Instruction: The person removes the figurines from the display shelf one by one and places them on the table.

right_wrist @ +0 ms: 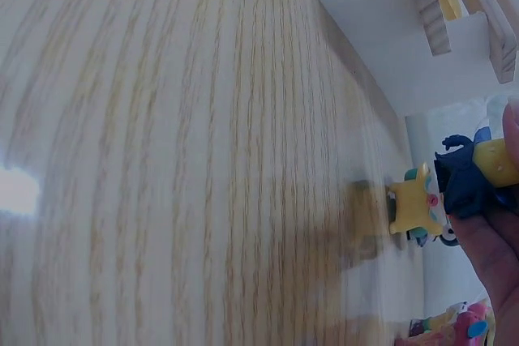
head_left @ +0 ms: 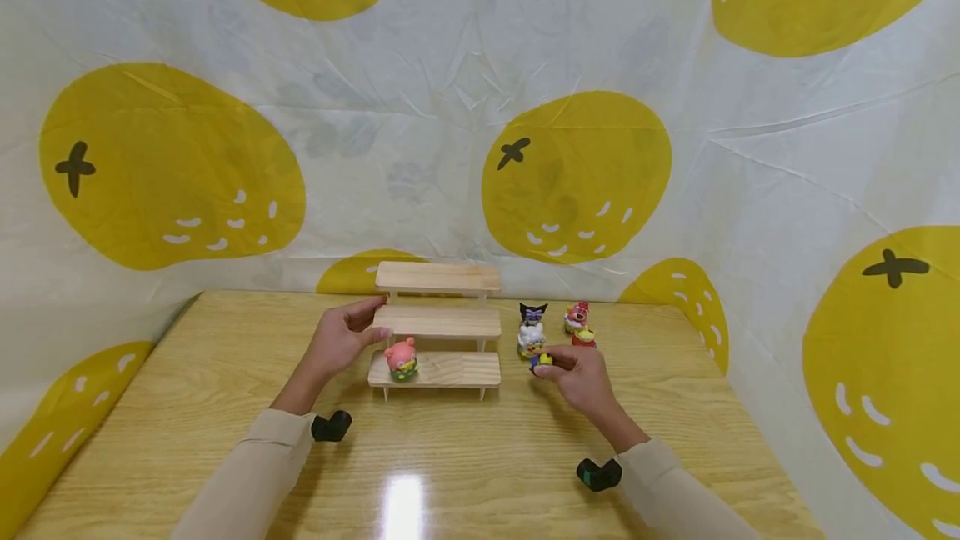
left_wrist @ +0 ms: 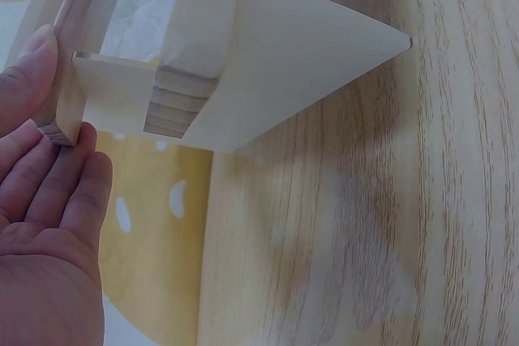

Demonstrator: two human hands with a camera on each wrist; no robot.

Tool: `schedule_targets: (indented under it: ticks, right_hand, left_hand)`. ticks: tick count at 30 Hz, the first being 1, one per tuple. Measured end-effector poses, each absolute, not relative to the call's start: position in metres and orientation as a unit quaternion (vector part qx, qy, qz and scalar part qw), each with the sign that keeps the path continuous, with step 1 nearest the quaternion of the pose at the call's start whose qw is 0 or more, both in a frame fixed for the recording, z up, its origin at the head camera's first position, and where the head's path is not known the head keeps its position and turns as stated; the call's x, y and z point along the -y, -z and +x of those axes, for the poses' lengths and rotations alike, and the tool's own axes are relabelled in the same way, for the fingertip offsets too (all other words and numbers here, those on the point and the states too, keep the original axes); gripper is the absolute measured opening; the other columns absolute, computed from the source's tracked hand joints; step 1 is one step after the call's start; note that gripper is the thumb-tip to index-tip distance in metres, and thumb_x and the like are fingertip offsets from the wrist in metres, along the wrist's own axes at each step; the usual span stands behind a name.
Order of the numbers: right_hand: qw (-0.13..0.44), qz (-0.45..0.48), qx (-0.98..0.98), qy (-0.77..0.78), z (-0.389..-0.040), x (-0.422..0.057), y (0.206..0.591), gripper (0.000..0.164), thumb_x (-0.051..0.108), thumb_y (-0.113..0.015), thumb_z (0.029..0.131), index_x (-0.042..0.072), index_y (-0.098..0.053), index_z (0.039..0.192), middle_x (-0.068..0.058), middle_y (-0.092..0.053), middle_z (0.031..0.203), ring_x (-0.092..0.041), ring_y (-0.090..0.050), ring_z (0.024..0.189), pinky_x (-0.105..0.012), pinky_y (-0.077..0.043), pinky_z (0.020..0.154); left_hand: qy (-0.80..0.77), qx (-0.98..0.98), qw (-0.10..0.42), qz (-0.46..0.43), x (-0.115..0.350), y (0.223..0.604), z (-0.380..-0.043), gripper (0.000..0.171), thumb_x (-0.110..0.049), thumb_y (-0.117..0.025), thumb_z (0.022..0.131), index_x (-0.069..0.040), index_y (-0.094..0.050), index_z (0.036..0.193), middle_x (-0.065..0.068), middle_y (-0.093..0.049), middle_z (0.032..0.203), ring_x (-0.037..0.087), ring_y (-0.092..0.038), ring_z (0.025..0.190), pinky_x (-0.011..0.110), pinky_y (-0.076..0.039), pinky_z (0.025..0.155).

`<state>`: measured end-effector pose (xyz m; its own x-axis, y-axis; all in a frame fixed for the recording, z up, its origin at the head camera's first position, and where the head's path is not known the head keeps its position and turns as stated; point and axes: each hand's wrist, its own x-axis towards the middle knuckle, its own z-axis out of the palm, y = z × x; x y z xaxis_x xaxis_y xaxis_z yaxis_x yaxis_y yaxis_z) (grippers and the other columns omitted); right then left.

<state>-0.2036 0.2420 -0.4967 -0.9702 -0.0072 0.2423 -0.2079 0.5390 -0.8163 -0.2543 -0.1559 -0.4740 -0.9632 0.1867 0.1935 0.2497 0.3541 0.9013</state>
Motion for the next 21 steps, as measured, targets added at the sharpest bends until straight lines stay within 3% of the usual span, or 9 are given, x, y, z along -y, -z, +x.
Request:
schedule_targets:
  ticks: [4,16,21]
  right_hand:
    - [0.102,0.057,0.875,-0.470,-0.204,-0.246,0.496,0.026,0.002,-0.082,0.087,-0.003,-0.080,0.112,-0.022,-0.079,0.111,-0.032,-0.078,0.101,-0.033,-0.067,0.083]
    - [0.091,0.051,0.880,-0.464,-0.206,-0.253,0.495,0.024,0.001,-0.082,0.087,-0.001,-0.081,0.111,-0.019,-0.080,0.106,-0.021,-0.078,0.094,-0.020,-0.065,0.077]
    - [0.083,0.048,0.880,-0.465,-0.205,-0.255,0.495,0.024,0.001,-0.082,0.086,-0.003,-0.080,0.110,-0.019,-0.080,0.105,-0.022,-0.079,0.093,-0.021,-0.065,0.076]
  left_hand:
    - [0.552,0.823,0.029,-0.134,0.155,0.472,-0.254,0.059,-0.008,-0.076,0.095,-0.002,-0.054,0.150,0.020,-0.057,0.151,0.038,-0.056,0.141,0.049,-0.050,0.112]
    - [0.547,0.825,0.033,-0.138,0.157,0.475,-0.256,0.060,-0.010,-0.076,0.096,-0.003,-0.054,0.151,0.020,-0.056,0.152,0.038,-0.056,0.141,0.048,-0.050,0.112]
    - [0.554,0.821,0.028,-0.137,0.156,0.474,-0.255,0.060,-0.008,-0.076,0.095,-0.001,-0.054,0.150,0.021,-0.056,0.152,0.038,-0.055,0.140,0.047,-0.050,0.111]
